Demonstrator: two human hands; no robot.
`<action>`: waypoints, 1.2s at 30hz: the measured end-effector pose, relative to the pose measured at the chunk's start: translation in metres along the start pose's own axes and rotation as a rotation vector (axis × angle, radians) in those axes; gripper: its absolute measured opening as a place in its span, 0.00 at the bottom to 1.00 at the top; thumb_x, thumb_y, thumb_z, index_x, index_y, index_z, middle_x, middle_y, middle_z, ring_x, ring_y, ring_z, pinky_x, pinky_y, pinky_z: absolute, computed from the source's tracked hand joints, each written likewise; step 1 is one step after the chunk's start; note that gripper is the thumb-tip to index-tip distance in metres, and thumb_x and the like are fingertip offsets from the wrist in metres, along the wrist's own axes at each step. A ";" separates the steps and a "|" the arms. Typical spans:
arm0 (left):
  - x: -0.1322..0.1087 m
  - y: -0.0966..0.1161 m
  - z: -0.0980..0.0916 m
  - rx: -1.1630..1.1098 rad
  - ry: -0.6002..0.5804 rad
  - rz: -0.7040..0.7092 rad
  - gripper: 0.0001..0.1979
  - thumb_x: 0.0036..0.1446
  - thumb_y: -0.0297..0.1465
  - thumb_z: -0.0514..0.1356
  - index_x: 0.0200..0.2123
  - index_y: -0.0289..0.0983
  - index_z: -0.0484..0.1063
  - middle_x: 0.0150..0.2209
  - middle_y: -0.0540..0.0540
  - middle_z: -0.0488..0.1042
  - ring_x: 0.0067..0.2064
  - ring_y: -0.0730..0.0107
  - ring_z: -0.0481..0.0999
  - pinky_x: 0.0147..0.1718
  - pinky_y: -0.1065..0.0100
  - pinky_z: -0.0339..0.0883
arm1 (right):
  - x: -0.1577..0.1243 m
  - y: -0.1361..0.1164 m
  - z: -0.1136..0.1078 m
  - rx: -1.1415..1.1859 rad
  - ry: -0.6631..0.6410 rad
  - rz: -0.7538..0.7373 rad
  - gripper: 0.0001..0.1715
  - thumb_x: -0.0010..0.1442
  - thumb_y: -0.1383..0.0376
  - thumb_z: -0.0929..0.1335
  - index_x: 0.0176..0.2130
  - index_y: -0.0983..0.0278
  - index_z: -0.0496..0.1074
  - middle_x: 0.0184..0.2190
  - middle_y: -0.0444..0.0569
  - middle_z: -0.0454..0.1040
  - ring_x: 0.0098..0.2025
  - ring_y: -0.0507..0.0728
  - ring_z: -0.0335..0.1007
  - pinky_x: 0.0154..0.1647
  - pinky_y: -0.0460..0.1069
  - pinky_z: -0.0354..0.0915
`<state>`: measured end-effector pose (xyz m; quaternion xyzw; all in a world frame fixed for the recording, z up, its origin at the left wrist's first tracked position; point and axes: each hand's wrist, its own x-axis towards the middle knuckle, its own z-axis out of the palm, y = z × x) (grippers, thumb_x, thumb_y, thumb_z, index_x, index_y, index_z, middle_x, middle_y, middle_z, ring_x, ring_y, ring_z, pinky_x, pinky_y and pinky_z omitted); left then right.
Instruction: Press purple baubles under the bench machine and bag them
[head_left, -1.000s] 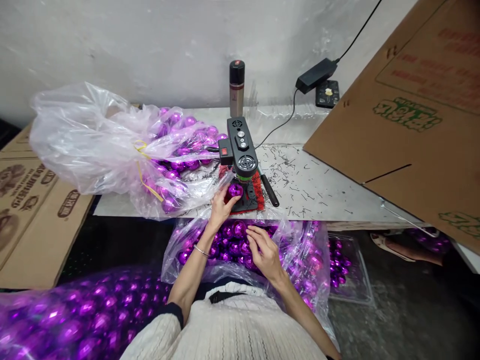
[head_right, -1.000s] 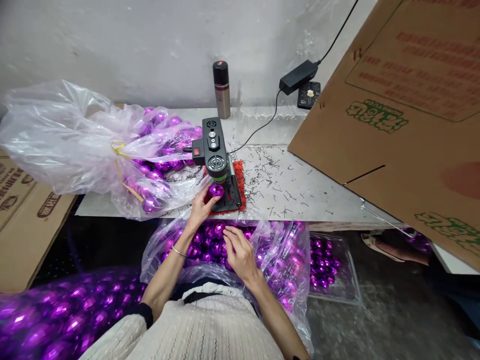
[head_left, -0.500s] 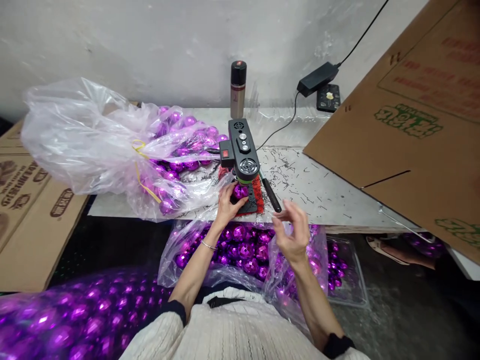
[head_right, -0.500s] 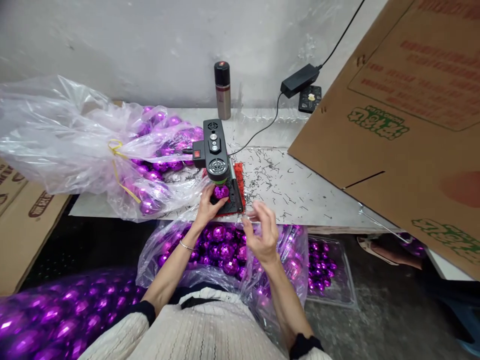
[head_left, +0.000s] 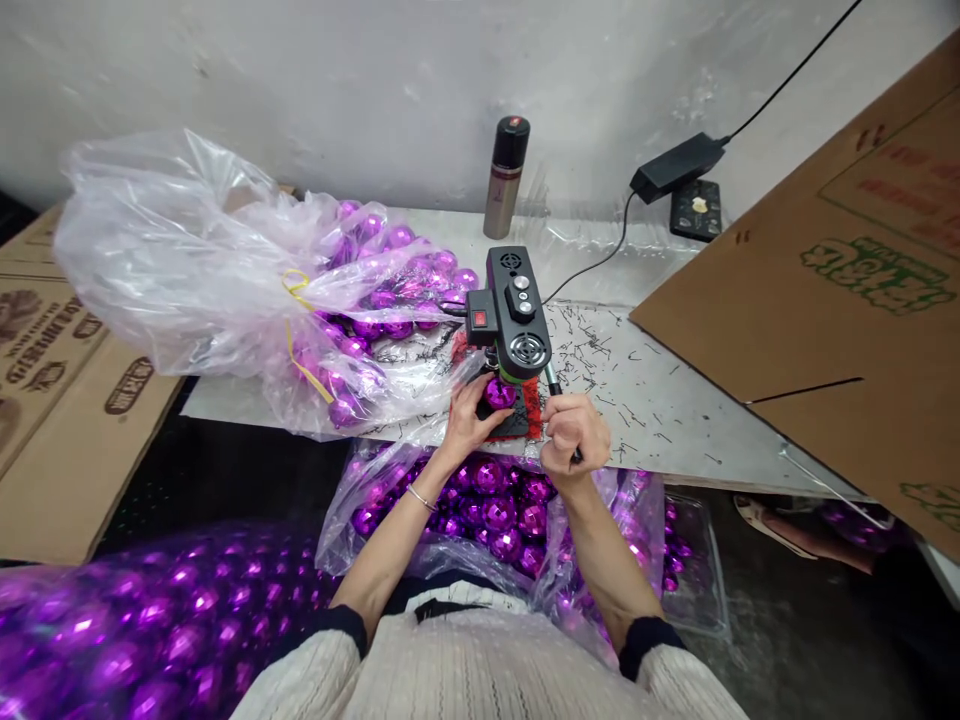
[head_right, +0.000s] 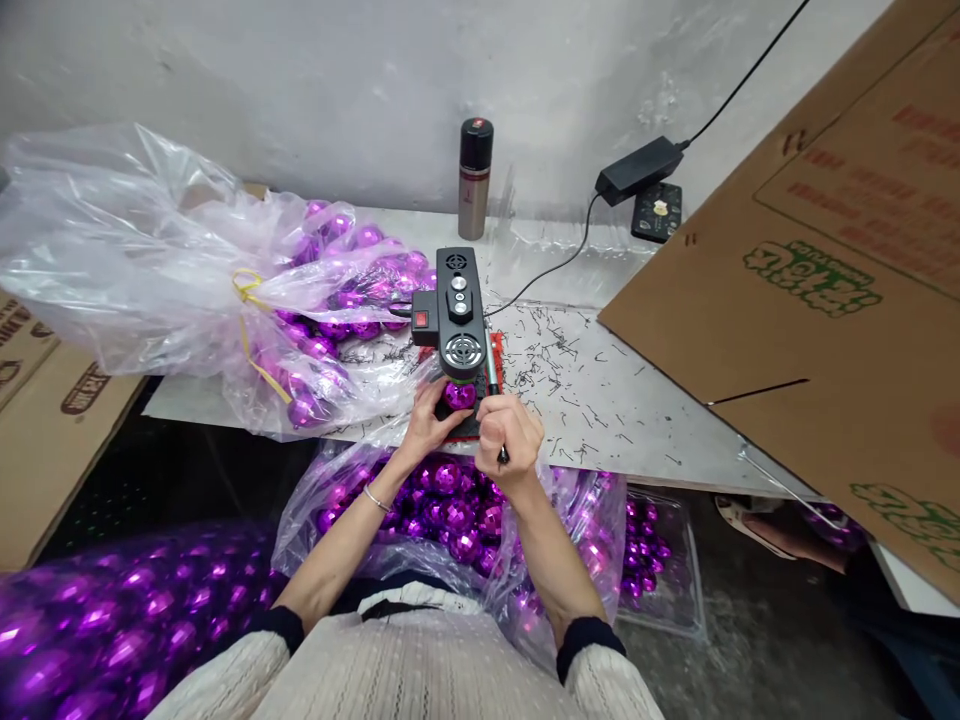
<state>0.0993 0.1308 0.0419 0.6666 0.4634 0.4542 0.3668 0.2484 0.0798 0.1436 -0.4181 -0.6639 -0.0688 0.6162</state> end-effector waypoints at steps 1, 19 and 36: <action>0.000 0.000 0.000 -0.002 0.005 -0.002 0.34 0.55 0.51 0.73 0.60 0.40 0.76 0.59 0.35 0.79 0.65 0.44 0.75 0.70 0.43 0.59 | -0.005 0.003 0.002 0.004 0.008 -0.011 0.18 0.74 0.64 0.59 0.31 0.58 0.64 0.25 0.44 0.71 0.26 0.53 0.68 0.27 0.51 0.62; -0.002 0.000 0.001 -0.021 0.008 -0.055 0.34 0.54 0.52 0.73 0.59 0.41 0.76 0.59 0.36 0.79 0.65 0.45 0.75 0.69 0.45 0.59 | -0.046 0.025 0.021 0.122 0.141 -0.003 0.18 0.75 0.62 0.57 0.33 0.57 0.66 0.26 0.44 0.70 0.25 0.54 0.66 0.27 0.53 0.64; 0.005 0.001 0.002 -0.090 0.031 -0.028 0.32 0.52 0.46 0.76 0.56 0.40 0.77 0.58 0.35 0.79 0.64 0.44 0.76 0.69 0.42 0.60 | -0.024 0.017 0.022 0.052 0.134 -0.080 0.21 0.76 0.62 0.56 0.30 0.57 0.61 0.25 0.42 0.69 0.24 0.52 0.68 0.26 0.50 0.64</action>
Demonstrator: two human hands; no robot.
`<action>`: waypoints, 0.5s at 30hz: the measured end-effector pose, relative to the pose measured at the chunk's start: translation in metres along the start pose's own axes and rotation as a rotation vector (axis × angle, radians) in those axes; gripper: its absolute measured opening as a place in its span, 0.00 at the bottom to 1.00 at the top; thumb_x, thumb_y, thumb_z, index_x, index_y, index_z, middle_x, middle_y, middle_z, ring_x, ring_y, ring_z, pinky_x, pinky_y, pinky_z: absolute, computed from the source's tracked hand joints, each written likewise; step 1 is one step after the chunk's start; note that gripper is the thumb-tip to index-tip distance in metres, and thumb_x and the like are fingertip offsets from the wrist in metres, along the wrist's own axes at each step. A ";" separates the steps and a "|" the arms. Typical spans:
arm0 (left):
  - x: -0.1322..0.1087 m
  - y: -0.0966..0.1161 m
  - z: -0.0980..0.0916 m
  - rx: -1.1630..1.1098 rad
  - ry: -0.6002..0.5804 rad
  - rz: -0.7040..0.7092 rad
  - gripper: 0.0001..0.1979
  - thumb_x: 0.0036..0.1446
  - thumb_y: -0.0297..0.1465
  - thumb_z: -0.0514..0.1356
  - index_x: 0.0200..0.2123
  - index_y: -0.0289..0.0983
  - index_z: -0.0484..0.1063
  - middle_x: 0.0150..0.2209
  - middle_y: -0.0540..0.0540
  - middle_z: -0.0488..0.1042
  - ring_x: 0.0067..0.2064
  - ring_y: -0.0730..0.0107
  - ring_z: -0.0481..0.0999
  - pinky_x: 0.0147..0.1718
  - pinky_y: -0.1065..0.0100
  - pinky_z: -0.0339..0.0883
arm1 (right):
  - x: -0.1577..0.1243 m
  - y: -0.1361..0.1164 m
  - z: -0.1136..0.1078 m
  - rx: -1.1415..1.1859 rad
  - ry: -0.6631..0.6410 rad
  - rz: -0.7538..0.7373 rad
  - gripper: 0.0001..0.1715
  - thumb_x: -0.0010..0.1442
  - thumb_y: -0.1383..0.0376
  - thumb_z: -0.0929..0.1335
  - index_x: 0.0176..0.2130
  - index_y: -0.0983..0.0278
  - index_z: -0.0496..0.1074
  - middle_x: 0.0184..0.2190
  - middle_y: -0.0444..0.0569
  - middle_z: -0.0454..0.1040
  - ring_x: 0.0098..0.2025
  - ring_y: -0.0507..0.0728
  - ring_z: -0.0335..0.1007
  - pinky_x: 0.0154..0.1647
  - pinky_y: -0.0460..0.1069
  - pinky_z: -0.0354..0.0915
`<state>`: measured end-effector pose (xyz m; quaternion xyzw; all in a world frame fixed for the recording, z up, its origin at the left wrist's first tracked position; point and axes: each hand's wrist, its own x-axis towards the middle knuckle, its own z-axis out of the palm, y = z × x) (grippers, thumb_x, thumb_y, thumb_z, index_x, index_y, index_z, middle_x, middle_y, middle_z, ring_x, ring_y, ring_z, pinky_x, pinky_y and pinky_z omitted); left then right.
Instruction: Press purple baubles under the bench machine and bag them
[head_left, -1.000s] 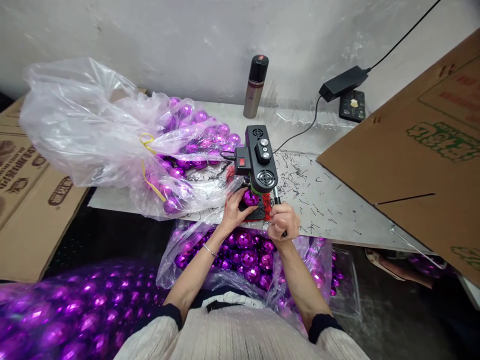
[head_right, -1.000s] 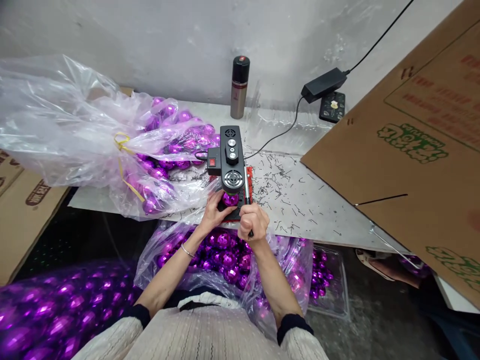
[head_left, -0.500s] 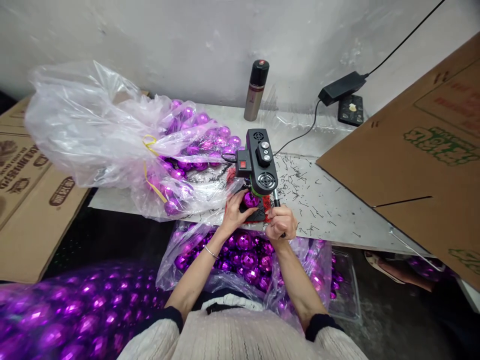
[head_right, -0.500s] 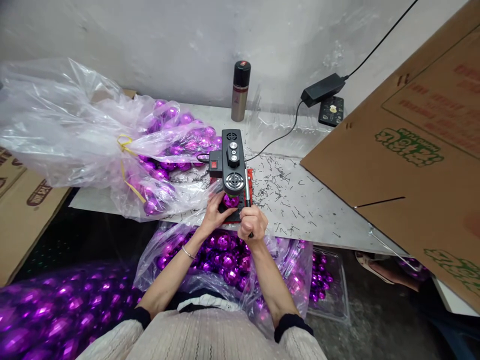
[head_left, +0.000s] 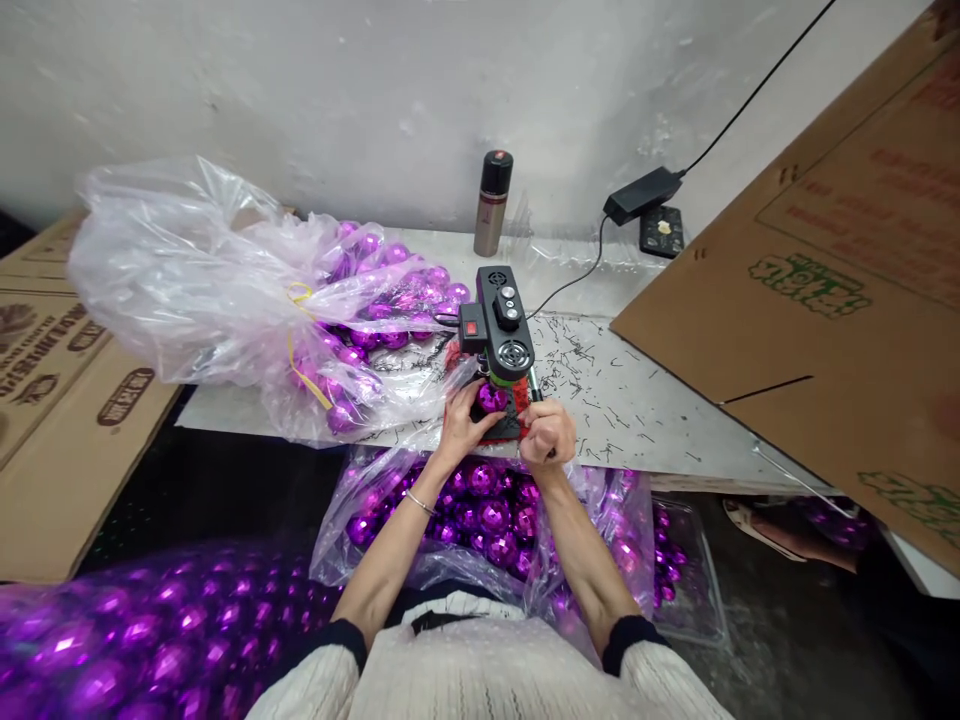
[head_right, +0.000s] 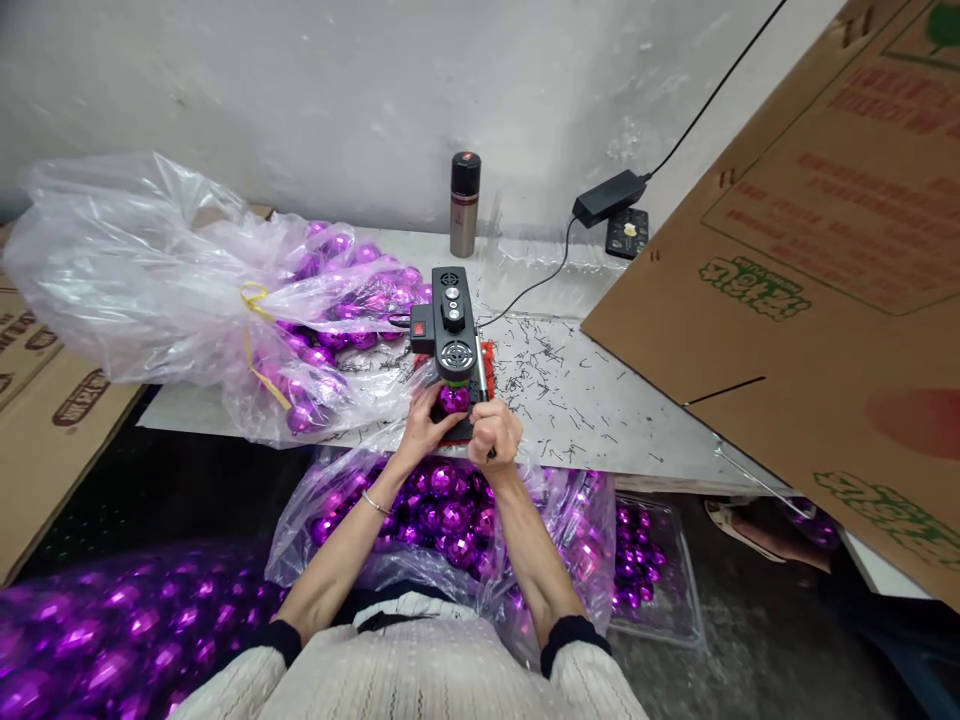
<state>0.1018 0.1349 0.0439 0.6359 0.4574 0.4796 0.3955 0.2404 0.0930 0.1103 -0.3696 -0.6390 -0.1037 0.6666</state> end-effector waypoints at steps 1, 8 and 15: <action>0.001 0.001 0.000 -0.008 0.001 -0.010 0.32 0.51 0.46 0.77 0.56 0.40 0.78 0.58 0.35 0.79 0.64 0.44 0.76 0.69 0.42 0.60 | 0.009 -0.004 0.000 0.007 0.021 0.042 0.21 0.76 0.63 0.57 0.29 0.58 0.60 0.24 0.42 0.68 0.23 0.52 0.66 0.26 0.50 0.62; -0.054 0.015 -0.026 0.010 0.037 -0.023 0.35 0.57 0.47 0.73 0.63 0.41 0.73 0.62 0.36 0.77 0.65 0.47 0.76 0.68 0.46 0.65 | 0.052 -0.026 -0.004 0.006 0.011 0.196 0.22 0.74 0.66 0.61 0.27 0.60 0.64 0.22 0.43 0.68 0.26 0.52 0.69 0.28 0.50 0.62; -0.115 0.021 -0.068 0.431 -0.109 0.265 0.30 0.71 0.41 0.59 0.71 0.40 0.63 0.65 0.33 0.73 0.67 0.49 0.73 0.64 0.45 0.69 | 0.037 -0.020 -0.004 0.035 0.045 0.121 0.22 0.73 0.67 0.62 0.26 0.61 0.63 0.22 0.42 0.69 0.25 0.50 0.67 0.26 0.49 0.59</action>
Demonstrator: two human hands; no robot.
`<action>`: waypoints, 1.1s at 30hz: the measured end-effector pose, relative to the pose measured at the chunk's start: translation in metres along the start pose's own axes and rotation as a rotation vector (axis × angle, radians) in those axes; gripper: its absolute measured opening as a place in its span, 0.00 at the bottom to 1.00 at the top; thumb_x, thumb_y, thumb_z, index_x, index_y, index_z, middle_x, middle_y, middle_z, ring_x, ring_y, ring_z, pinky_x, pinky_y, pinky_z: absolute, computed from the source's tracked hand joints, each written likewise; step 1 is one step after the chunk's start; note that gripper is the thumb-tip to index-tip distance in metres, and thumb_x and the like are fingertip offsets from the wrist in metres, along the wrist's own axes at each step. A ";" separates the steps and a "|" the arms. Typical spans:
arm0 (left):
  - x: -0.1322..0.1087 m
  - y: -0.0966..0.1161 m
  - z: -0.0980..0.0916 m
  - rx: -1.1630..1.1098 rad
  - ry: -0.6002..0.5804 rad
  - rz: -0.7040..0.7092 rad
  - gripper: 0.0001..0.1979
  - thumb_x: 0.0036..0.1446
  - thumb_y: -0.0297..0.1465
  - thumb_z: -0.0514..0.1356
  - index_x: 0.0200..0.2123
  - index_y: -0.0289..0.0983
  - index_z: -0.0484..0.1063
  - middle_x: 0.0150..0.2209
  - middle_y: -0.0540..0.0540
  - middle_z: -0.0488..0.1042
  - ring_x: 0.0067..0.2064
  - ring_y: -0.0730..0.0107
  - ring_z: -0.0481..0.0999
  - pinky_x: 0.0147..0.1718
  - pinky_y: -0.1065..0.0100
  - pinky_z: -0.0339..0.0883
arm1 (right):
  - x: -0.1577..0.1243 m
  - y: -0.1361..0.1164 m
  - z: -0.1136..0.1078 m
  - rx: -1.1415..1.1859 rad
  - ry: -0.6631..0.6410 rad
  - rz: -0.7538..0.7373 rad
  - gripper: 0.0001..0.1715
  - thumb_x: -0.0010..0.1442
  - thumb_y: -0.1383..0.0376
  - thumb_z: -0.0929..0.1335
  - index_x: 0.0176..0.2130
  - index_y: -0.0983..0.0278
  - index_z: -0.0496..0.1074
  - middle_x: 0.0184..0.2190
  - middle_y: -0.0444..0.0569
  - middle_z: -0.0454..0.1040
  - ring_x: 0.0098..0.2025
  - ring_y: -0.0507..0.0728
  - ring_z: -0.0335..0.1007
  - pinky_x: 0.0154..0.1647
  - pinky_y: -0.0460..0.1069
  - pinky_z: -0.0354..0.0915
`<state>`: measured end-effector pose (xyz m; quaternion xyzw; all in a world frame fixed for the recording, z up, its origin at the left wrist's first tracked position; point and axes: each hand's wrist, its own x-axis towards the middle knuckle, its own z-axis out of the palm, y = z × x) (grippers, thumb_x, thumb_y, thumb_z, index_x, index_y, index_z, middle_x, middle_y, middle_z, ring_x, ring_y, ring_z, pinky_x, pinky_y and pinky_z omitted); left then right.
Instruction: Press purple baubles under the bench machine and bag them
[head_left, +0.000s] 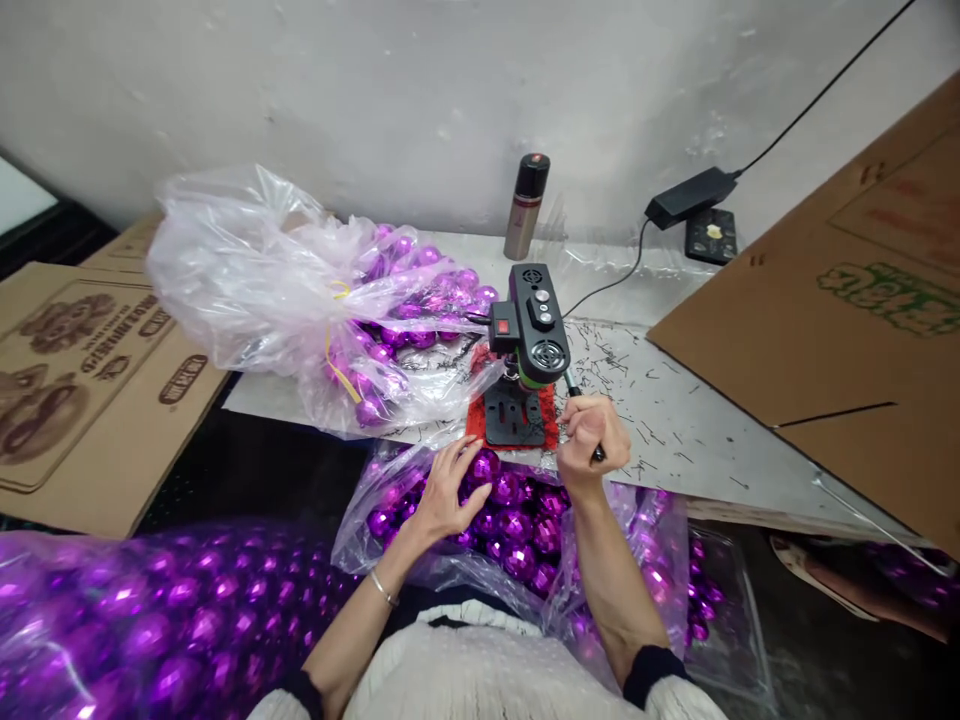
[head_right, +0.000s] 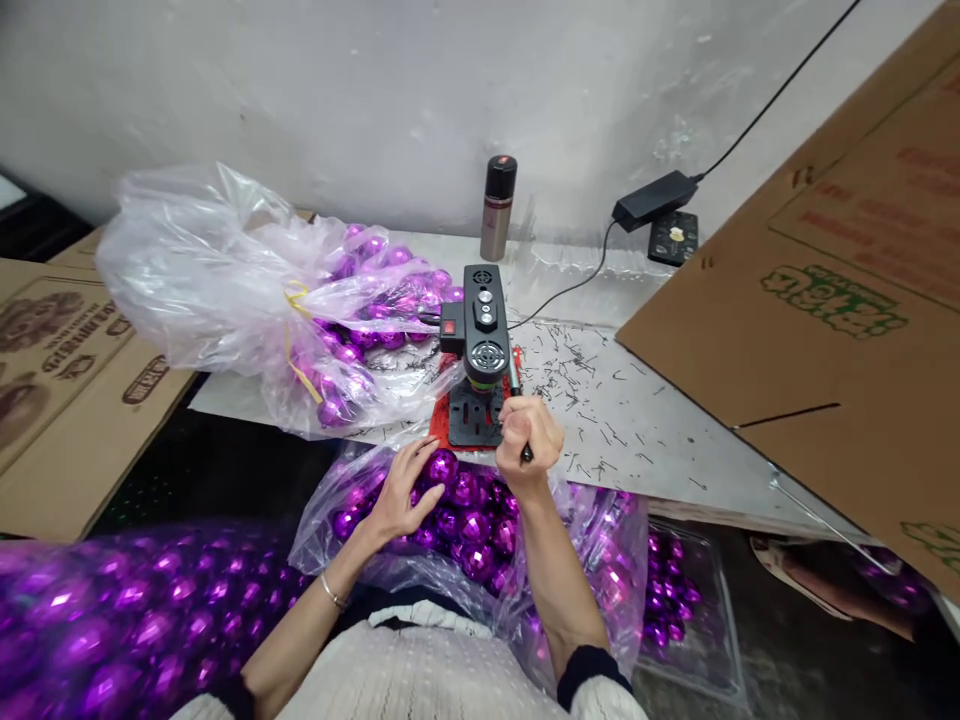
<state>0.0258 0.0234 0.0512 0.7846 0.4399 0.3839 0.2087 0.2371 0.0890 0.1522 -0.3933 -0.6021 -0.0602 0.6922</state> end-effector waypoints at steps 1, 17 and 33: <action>0.012 -0.005 -0.002 0.023 0.028 0.031 0.28 0.72 0.40 0.58 0.71 0.40 0.63 0.65 0.33 0.73 0.66 0.49 0.73 0.64 0.45 0.69 | -0.001 0.001 0.000 0.002 0.009 -0.002 0.22 0.73 0.67 0.62 0.25 0.61 0.63 0.21 0.41 0.68 0.24 0.50 0.67 0.26 0.49 0.59; 0.214 -0.093 -0.046 0.465 0.097 -0.693 0.30 0.66 0.31 0.63 0.69 0.32 0.63 0.60 0.25 0.72 0.62 0.37 0.75 0.61 0.45 0.67 | -0.007 0.003 0.000 -0.016 0.013 -0.002 0.23 0.73 0.66 0.63 0.24 0.60 0.63 0.20 0.41 0.66 0.23 0.51 0.68 0.25 0.50 0.60; 0.122 -0.014 -0.033 -1.343 0.203 -0.818 0.21 0.59 0.38 0.71 0.54 0.42 0.77 0.48 0.47 0.84 0.47 0.66 0.84 0.47 0.67 0.79 | 0.016 -0.009 0.002 -0.047 0.006 0.084 0.25 0.72 0.66 0.62 0.22 0.60 0.62 0.19 0.41 0.65 0.23 0.52 0.67 0.25 0.50 0.60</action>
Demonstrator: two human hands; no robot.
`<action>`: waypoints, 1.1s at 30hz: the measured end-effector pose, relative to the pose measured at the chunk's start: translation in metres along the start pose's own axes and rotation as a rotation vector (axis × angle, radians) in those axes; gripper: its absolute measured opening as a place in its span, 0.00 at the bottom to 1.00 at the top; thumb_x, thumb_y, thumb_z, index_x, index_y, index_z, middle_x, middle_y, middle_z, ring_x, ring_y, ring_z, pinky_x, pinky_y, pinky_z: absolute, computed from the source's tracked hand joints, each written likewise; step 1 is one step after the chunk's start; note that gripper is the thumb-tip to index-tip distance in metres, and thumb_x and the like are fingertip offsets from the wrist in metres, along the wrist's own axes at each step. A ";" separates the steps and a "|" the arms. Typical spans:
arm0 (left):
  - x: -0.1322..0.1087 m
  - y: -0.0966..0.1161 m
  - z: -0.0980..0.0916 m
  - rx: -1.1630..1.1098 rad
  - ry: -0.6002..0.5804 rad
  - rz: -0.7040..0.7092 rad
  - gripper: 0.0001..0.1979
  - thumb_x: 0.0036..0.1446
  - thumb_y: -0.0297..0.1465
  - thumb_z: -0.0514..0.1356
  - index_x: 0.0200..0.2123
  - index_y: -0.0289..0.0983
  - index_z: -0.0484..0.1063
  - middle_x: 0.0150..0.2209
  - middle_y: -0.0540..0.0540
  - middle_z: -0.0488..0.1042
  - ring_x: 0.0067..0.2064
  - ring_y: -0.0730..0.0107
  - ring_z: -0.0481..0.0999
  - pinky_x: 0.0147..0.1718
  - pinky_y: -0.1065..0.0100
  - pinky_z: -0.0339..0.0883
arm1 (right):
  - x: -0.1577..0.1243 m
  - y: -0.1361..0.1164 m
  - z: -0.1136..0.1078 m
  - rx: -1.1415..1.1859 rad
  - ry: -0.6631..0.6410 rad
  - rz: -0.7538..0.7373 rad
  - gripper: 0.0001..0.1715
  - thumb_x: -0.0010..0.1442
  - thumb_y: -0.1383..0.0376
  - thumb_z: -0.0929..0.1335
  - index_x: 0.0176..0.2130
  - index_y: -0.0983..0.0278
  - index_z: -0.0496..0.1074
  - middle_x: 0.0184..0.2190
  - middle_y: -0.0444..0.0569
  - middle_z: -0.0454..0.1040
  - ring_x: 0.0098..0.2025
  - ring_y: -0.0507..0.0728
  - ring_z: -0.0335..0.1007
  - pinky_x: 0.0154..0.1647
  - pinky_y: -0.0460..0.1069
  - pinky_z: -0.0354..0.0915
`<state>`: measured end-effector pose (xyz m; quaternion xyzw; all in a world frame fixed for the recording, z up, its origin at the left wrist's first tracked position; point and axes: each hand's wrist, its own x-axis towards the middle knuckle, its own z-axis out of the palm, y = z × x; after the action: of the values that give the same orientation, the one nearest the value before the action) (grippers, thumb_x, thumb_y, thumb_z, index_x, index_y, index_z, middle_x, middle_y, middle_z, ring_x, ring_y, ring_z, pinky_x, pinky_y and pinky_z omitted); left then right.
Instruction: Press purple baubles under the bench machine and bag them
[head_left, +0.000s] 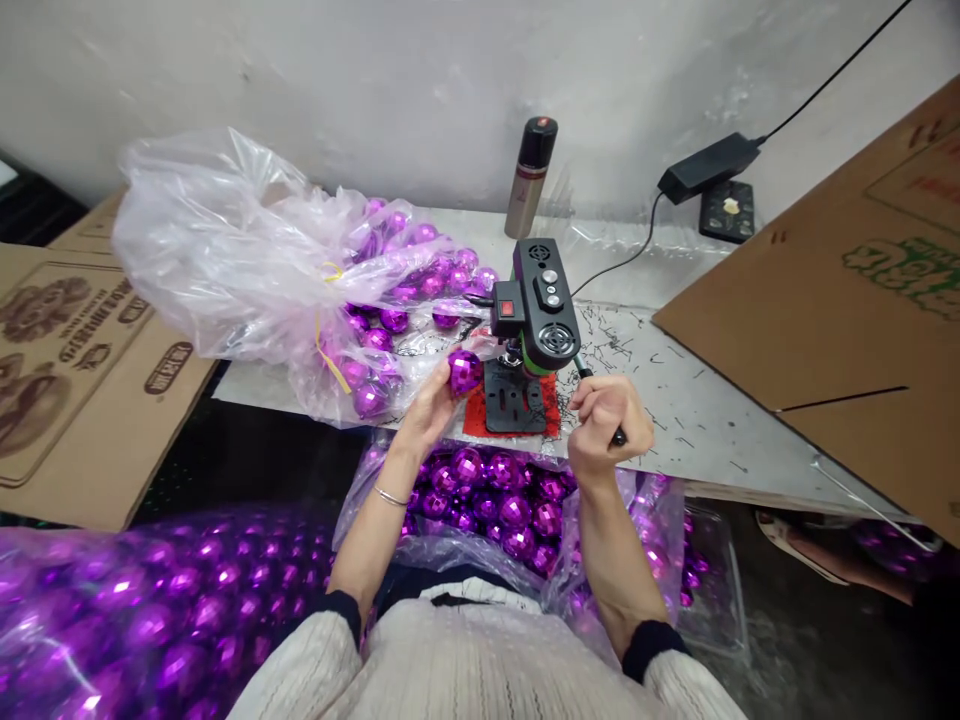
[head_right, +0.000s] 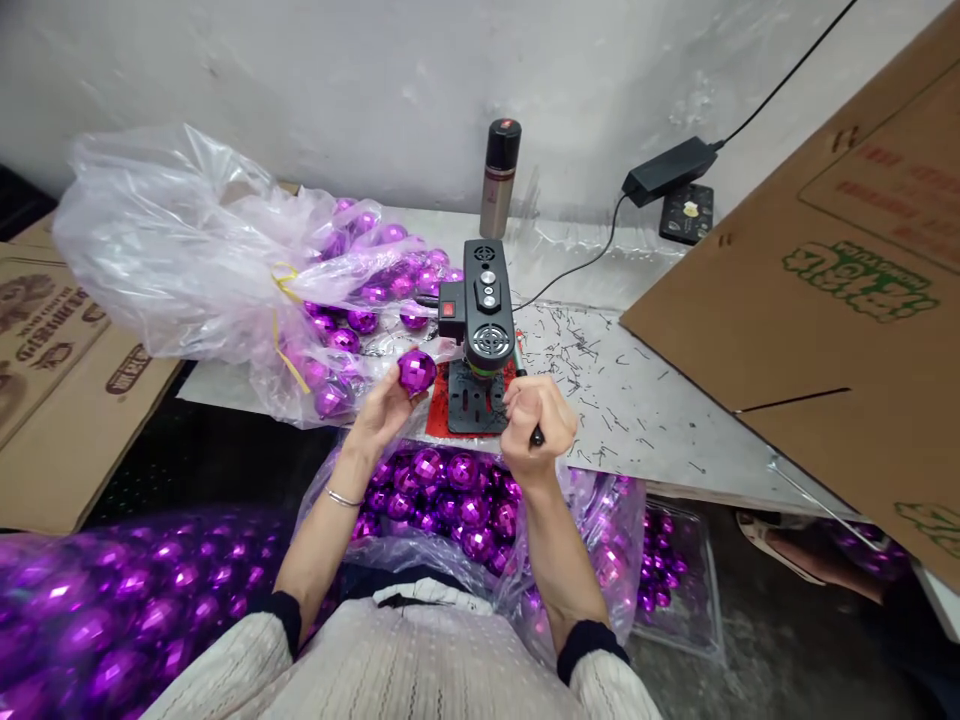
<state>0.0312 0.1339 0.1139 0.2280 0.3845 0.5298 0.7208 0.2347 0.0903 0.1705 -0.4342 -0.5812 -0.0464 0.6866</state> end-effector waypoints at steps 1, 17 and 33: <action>-0.001 -0.007 0.001 -0.021 0.022 -0.054 0.18 0.60 0.39 0.71 0.51 0.40 0.78 0.45 0.46 0.85 0.45 0.65 0.85 0.46 0.67 0.79 | 0.004 -0.003 0.001 0.004 0.003 0.020 0.25 0.72 0.65 0.62 0.22 0.60 0.62 0.19 0.41 0.65 0.23 0.51 0.67 0.25 0.50 0.60; 0.021 -0.074 0.009 0.541 0.000 0.267 0.30 0.56 0.43 0.73 0.55 0.39 0.68 0.52 0.40 0.82 0.54 0.57 0.83 0.59 0.53 0.74 | 0.007 -0.005 -0.005 -0.007 -0.073 0.016 0.23 0.73 0.65 0.62 0.25 0.60 0.63 0.22 0.44 0.69 0.25 0.51 0.68 0.26 0.50 0.62; 0.032 -0.077 0.009 1.094 -0.204 0.574 0.33 0.54 0.41 0.76 0.61 0.40 0.74 0.60 0.37 0.79 0.63 0.47 0.78 0.64 0.47 0.70 | -0.002 -0.001 -0.010 -0.033 -0.119 -0.043 0.20 0.72 0.68 0.62 0.27 0.60 0.64 0.23 0.43 0.69 0.26 0.51 0.69 0.28 0.50 0.61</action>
<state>0.0884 0.1393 0.0529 0.7076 0.4529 0.4042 0.3616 0.2411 0.0830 0.1701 -0.4349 -0.6292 -0.0447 0.6426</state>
